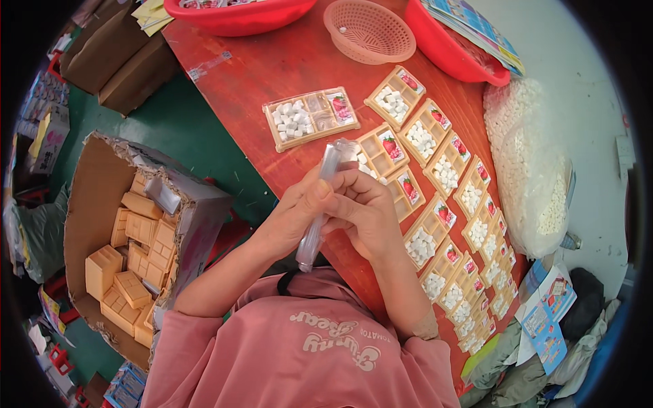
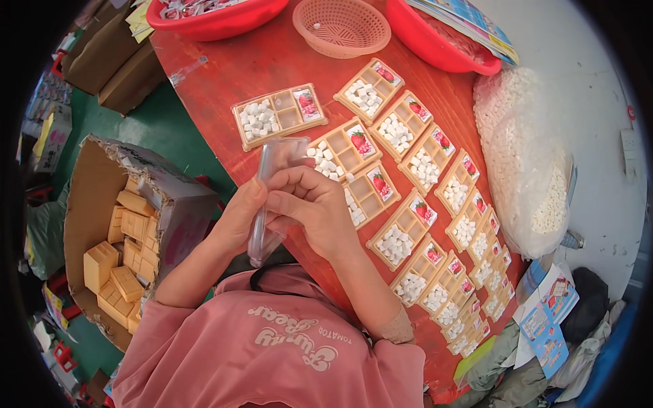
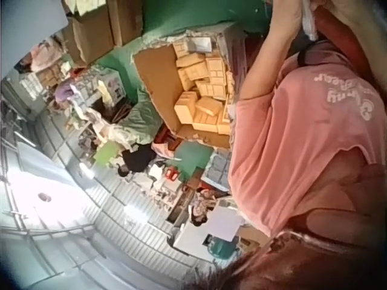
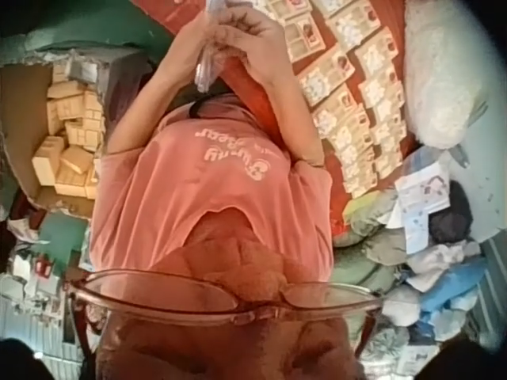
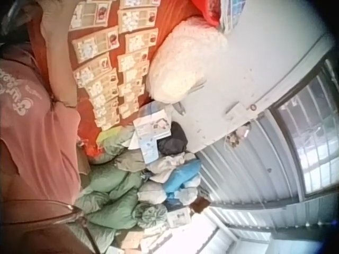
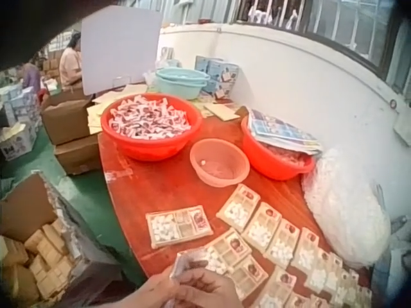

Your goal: The recorder packages small white items into plastic bags and seals them with labels at a workbench.

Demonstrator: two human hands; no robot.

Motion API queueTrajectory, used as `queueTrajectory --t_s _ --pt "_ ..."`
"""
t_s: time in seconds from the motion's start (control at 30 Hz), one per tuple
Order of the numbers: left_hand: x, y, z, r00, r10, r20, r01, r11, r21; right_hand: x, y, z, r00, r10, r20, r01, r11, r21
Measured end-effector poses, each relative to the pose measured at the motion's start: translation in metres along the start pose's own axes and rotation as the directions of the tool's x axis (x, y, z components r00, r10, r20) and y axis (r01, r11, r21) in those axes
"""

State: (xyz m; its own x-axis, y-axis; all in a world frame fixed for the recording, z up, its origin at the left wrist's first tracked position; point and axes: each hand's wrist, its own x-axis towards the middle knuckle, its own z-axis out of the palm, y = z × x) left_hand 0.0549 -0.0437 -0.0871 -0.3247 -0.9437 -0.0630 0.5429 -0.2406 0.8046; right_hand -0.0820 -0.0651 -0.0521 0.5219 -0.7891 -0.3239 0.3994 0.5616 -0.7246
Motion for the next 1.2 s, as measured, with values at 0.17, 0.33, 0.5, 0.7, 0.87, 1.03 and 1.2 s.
queueTrajectory --t_s 0.17,0.33,0.5,0.7,0.87,1.03,1.2 --pt "0.004 0.01 0.003 0.943 0.31 -0.121 -0.228 0.866 0.445 -0.016 -0.013 0.005 0.975 -0.199 -0.094 0.146 0.904 -0.402" --pt "0.01 0.034 -0.021 0.898 0.423 -0.121 -0.221 0.671 0.708 -0.001 -0.026 -0.062 0.893 -0.335 -0.301 0.308 0.942 -0.135" --pt "0.012 0.039 -0.007 0.916 0.291 0.275 -0.323 0.132 0.937 0.005 -0.027 -0.083 0.905 -0.129 -0.406 0.11 0.992 -0.069" --pt "0.021 0.026 -0.007 0.961 0.013 0.275 -0.273 -0.077 0.959 -0.007 -0.038 -0.084 0.836 -0.15 -0.528 -0.114 0.894 -0.434" --pt "0.022 0.025 -0.007 0.973 -0.015 0.232 -0.232 -0.081 0.969 -0.016 -0.042 -0.086 0.804 -0.442 -0.398 -0.143 0.506 -0.851" --pt "0.021 0.019 -0.007 0.969 0.001 0.246 -0.245 -0.078 0.966 -0.019 -0.021 -0.071 0.793 -0.606 -0.064 -0.1 -0.025 -0.995" --pt "0.017 0.018 -0.011 0.961 0.071 0.266 -0.261 -0.082 0.962 -0.007 -0.008 -0.081 0.769 -0.637 -0.054 -0.121 -0.063 -0.991"
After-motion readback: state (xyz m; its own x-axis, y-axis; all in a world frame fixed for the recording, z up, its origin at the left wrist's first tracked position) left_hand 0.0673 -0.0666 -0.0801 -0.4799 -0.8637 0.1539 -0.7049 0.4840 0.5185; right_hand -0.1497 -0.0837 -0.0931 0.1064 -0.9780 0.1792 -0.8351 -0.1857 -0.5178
